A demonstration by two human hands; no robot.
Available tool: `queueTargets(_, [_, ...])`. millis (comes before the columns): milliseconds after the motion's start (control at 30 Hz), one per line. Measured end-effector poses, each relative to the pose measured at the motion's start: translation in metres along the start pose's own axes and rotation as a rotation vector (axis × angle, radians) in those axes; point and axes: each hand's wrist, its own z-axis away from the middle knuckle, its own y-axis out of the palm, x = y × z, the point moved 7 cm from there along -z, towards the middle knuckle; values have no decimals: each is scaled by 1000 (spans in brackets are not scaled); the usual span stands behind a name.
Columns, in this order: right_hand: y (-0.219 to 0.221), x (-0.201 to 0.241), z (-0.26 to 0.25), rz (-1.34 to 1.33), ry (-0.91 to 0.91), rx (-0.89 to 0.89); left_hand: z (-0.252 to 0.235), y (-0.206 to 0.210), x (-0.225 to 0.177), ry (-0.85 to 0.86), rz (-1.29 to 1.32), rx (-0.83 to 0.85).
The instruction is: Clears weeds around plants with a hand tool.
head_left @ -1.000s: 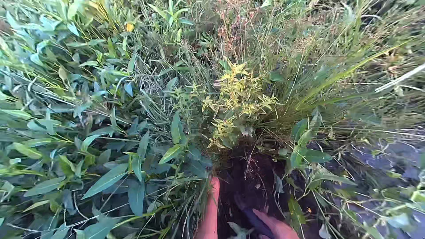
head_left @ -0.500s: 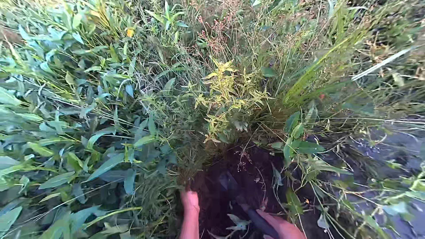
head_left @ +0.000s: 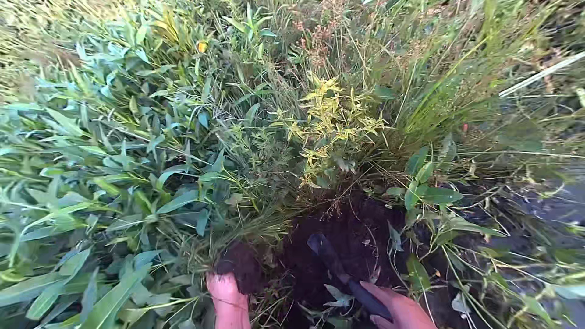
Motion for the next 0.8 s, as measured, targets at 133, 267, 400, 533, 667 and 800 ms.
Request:
queueTargets(133, [-7, 23, -22, 10, -30, -33, 19, 61, 13, -162, -26, 140])
queueTargets(267, [-9, 29, -45, 55, -12, -8, 38, 115, 93, -159, -349, 230])
queueTargets(400, [-8, 18, -50, 73, -1, 6, 6, 112, 127, -138, -897, 158])
queueTargets(533, [-12, 17, -53, 72, 2, 28, -20, 101, 112, -103, -1082, 94])
queueTargets(667, [-18, 19, -58, 78, 12, 51, -26, 131, 115, -36, -1203, 295])
queueTargets(800, [-21, 12, -51, 86, -3, 76, -30, 146, 126, -120, -1266, 324])
